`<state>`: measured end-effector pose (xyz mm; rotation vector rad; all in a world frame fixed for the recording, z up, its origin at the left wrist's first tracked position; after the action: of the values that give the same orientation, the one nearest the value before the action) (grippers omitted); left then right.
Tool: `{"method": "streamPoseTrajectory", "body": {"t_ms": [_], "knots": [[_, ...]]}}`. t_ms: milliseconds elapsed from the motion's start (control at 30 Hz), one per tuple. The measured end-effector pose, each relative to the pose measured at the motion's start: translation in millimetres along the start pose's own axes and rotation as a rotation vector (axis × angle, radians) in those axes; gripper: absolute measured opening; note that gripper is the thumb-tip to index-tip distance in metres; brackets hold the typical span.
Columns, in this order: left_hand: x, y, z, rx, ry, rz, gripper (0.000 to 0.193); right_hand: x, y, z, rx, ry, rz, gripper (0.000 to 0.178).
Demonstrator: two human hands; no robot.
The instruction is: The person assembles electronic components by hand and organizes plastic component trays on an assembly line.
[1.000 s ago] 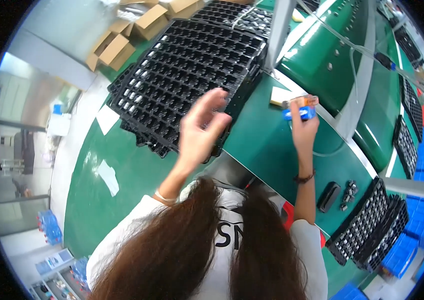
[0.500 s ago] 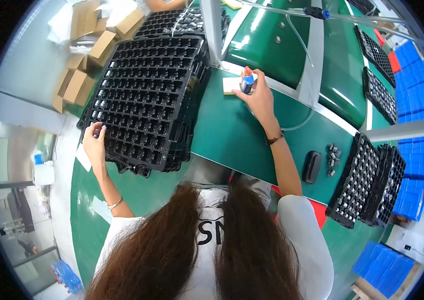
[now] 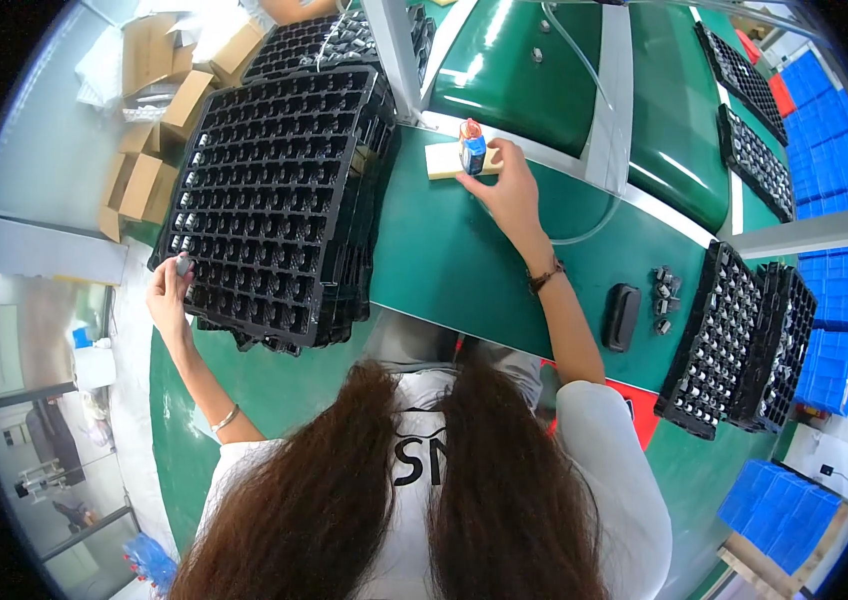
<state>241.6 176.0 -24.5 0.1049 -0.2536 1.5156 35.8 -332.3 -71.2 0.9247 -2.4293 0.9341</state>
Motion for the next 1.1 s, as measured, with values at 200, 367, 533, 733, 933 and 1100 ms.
{"method": "streamPoseTrajectory", "body": {"t_ms": [200, 367, 533, 733, 933, 1100], "knots": [[-108.8, 65.1, 38.1, 0.218, 0.584, -0.252, 0.027, -15.5, -13.5, -13.7, 0.076, -0.014, 0.071, 0.048], [-213.8, 132.6, 59.2, 0.441, 0.733, -0.619, 0.039, -18.0, -10.2, -11.0, -0.027, -0.097, 0.029, 0.039], [-279.2, 182.7, 60.5, 0.603, 0.735, -0.891, 0.042, -19.1, -17.9, -7.4, -0.012, -0.107, 0.055, 0.038], [-319.3, 213.1, 61.6, 0.737, 0.820, -1.008, 0.043, -21.5, -25.1, -6.1, 0.021, -0.105, 0.028, 0.038], [-328.7, 215.2, 58.3, 0.732, 0.833, -1.036, 0.042, -15.1, -72.2, 48.4, -0.022, -0.121, 0.158, 0.028], [-332.3, 216.2, 57.7, 0.714, 0.796, -1.053, 0.035, 8.2, -150.5, 124.4, -0.112, 0.150, 0.277, 0.037]]}}
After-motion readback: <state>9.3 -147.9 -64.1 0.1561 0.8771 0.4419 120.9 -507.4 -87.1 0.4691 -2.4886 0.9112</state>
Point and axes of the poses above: each hand's wrist, its own y-axis away from the middle knuckle, its own x-axis out of the back of the hand, z = x × y, the point moved 9 cm from there along -y, towards the middle knuckle, and after that the axes turned 1 degree about x, right-handed, at the moved point
